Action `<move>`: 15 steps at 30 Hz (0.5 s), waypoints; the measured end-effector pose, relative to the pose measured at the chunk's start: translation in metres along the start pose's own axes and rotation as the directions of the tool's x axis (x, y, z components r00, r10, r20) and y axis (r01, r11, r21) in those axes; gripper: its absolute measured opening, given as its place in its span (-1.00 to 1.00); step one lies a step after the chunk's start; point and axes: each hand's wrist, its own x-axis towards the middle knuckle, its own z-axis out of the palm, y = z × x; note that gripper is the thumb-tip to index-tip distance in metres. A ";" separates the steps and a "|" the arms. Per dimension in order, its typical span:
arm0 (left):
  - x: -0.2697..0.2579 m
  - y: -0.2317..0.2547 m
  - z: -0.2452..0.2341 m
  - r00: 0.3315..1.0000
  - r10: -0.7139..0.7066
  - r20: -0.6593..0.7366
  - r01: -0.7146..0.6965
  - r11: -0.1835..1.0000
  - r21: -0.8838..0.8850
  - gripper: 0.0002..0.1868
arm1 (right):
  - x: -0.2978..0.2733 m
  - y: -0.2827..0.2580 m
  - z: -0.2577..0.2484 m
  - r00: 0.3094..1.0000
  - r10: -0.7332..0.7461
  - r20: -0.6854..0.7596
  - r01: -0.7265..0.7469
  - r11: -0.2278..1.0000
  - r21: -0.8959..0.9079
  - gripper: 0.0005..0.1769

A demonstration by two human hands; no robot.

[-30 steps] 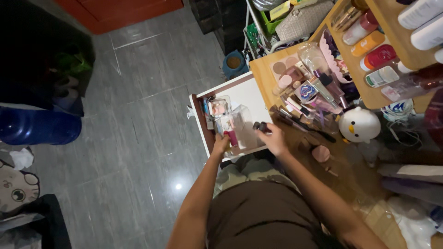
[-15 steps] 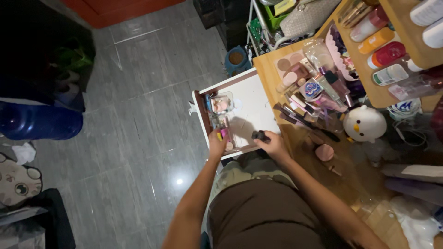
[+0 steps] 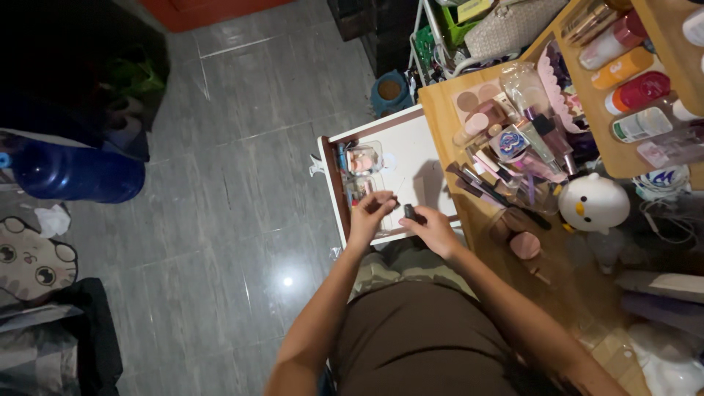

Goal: The person empties a bedroom drawer and reorganizes its contents. They remove various cosmetic items including compacts, tubes, and brushes, place them on the desk, then return them into the drawer in a more organized arrangement.

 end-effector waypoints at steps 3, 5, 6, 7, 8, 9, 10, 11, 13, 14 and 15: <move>0.008 0.014 0.004 1.000 0.004 0.017 -0.002 0.996 -0.085 -0.73 | -0.001 -0.025 -0.007 0.982 -0.186 -0.042 0.182 0.980 -0.079 -0.66; 0.007 0.025 0.008 1.000 0.000 0.007 0.001 0.998 -0.063 -0.73 | -0.003 -0.038 -0.011 0.975 -0.212 -0.071 0.204 0.973 -0.113 -0.67; 0.007 0.031 0.010 1.000 0.006 -0.004 -0.006 0.999 -0.042 -0.73 | -0.004 -0.044 -0.011 0.972 -0.219 -0.084 0.209 0.971 -0.113 -0.66; 0.008 0.036 0.013 1.000 0.014 -0.015 -0.015 1.000 -0.023 -0.73 | -0.004 -0.049 -0.012 0.969 -0.227 -0.095 0.216 0.970 -0.114 -0.64; 0.009 0.041 0.016 1.000 0.027 -0.004 -0.027 0.999 -0.031 -0.74 | -0.003 -0.052 -0.013 0.966 -0.236 -0.107 0.224 0.968 -0.115 -0.63; 0.008 0.045 0.019 0.999 0.037 0.006 -0.037 0.999 -0.040 -0.74 | -0.003 -0.055 -0.014 0.961 -0.252 -0.115 0.239 0.964 -0.115 -0.62; 0.008 0.049 0.022 0.999 0.047 0.015 -0.046 0.998 -0.048 -0.75 | -0.003 -0.057 -0.014 0.956 -0.267 -0.124 0.254 0.960 -0.115 -0.61; 0.007 0.053 0.024 0.998 0.055 0.020 -0.054 0.998 -0.041 -0.75 | -0.003 -0.058 -0.015 0.950 -0.283 -0.131 0.269 0.956 -0.114 -0.61; 0.008 0.060 0.026 0.997 0.074 0.030 -0.073 0.997 -0.027 -0.75 | -0.002 -0.058 -0.017 0.944 -0.297 -0.145 0.288 0.954 -0.079 -0.62; 0.009 0.064 0.027 0.996 0.078 0.037 -0.077 0.997 -0.024 -0.76 | -0.001 -0.059 -0.018 0.940 -0.305 -0.152 0.299 0.952 -0.062 -0.63; 0.008 0.066 0.028 0.996 0.078 0.044 -0.077 0.997 -0.021 -0.76 | -0.001 -0.058 -0.020 0.949 -0.280 -0.146 0.271 0.959 -0.076 -0.65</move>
